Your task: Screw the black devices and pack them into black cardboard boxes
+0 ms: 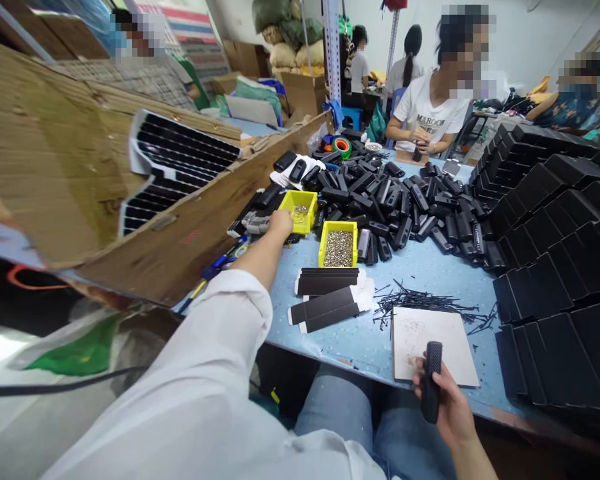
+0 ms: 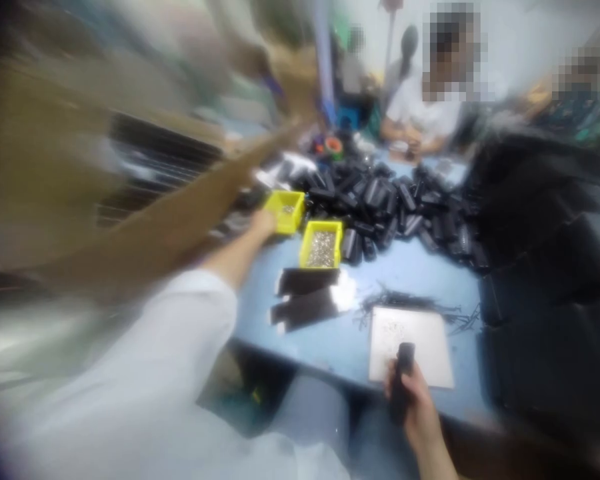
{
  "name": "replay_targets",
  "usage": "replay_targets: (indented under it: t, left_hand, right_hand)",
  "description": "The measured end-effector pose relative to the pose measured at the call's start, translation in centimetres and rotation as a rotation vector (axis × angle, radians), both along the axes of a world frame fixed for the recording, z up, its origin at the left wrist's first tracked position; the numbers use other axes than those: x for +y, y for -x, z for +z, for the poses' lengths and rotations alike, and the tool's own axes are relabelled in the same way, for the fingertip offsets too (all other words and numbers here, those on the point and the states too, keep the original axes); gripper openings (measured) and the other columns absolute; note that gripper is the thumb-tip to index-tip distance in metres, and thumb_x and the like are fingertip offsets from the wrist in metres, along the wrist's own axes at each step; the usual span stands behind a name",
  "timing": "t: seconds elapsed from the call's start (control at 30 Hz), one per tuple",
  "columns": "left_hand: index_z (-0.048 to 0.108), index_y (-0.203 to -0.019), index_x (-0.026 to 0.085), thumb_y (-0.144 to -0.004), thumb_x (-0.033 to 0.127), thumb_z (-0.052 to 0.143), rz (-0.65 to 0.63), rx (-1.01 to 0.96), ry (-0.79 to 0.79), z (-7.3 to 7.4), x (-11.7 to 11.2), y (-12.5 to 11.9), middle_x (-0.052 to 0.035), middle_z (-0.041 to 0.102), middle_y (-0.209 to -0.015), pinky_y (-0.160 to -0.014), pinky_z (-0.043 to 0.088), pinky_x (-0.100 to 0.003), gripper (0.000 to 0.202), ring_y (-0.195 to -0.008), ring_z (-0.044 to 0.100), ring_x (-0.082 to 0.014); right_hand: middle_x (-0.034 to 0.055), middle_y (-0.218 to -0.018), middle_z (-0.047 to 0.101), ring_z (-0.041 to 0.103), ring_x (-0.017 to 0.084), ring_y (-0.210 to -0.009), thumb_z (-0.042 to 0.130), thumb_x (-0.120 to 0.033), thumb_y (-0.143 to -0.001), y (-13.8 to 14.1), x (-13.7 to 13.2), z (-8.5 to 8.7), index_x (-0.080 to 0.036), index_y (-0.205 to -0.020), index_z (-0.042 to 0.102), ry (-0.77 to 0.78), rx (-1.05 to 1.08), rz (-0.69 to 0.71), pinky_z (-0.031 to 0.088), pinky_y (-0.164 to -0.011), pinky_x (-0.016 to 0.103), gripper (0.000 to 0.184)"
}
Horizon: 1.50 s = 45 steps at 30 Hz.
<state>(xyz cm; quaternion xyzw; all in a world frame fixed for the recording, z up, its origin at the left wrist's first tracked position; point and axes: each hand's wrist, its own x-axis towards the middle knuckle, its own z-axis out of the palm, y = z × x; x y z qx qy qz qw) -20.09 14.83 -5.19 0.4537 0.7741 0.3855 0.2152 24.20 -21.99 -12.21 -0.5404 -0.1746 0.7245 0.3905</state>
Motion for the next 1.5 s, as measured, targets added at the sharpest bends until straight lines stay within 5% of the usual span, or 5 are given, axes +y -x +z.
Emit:
replay_targets:
  t: [0.3, 0.57, 0.67, 1.0, 1.5]
  left_hand:
    - [0.056, -0.076, 0.008, -0.079, 0.008, 0.056, 0.135, -0.398, -0.18, 1.2, -5.9, -4.1, -0.0066, 0.059, -0.075, -0.077, 0.049, -0.028, 0.003, -0.074, 0.057, -0.0134]
    - [0.066, -0.082, 0.012, -0.072, 0.032, 0.075, -0.352, -0.877, -0.057, -1.3, -27.2, -20.2, -0.0047, 0.063, -0.072, -0.071, 0.051, -0.024, 0.024, -0.068, 0.059, -0.0119]
    - [0.067, -0.082, 0.013, -0.065, 0.035, 0.08, -0.317, -1.158, 0.086, -2.5, -32.5, -24.4, -0.0043, 0.064, -0.076, -0.068, 0.051, -0.023, 0.031, -0.067, 0.059, -0.0103]
    - [0.057, -0.083, 0.013, -0.061, 0.022, 0.084, -0.323, -1.243, 0.052, -2.1, -33.4, -27.1, 0.001, 0.061, -0.072, -0.067, 0.048, -0.019, 0.035, -0.067, 0.058, -0.0078]
    - [0.047, -0.076, 0.015, -0.07, 0.026, 0.076, -0.394, -1.014, 0.003, -4.3, -33.9, -27.6, 0.0005, 0.06, -0.074, -0.073, 0.048, -0.022, 0.031, -0.071, 0.059, -0.0105]
  right_hand:
    - [0.0073, -0.113, 0.049, 0.053, -0.001, -0.077, 0.06, -0.07, -0.058, 3.4, 5.3, 3.1, -0.021, -0.142, 0.019, -0.058, 0.035, 0.005, 0.047, -0.069, 0.016, 0.105]
    - [0.0043, -0.124, 0.042, 0.053, 0.001, -0.105, 0.054, -0.059, -0.068, 5.0, 8.6, 6.3, -0.021, -0.137, 0.022, -0.305, 0.179, -0.169, 0.05, -0.097, 0.024, 0.085]
    - [0.0031, -0.104, 0.049, 0.051, -0.005, -0.091, 0.054, -0.05, -0.068, 4.4, 7.9, 6.5, -0.02, -0.135, 0.018, -0.417, 0.088, -0.196, 0.051, -0.092, 0.022, 0.082]
    - [-0.0044, -0.067, 0.031, 0.037, -0.013, -0.064, 0.044, -0.057, -0.067, 5.6, 7.2, 7.6, -0.013, -0.116, 0.019, -0.495, 0.065, -0.515, 0.048, -0.076, 0.013, 0.071]
    - [-0.0032, -0.064, 0.034, 0.036, -0.012, -0.061, 0.036, -0.054, -0.071, 5.5, 7.3, 5.7, -0.008, -0.11, 0.023, -0.479, -0.111, -0.516, 0.045, -0.071, 0.008, 0.062]
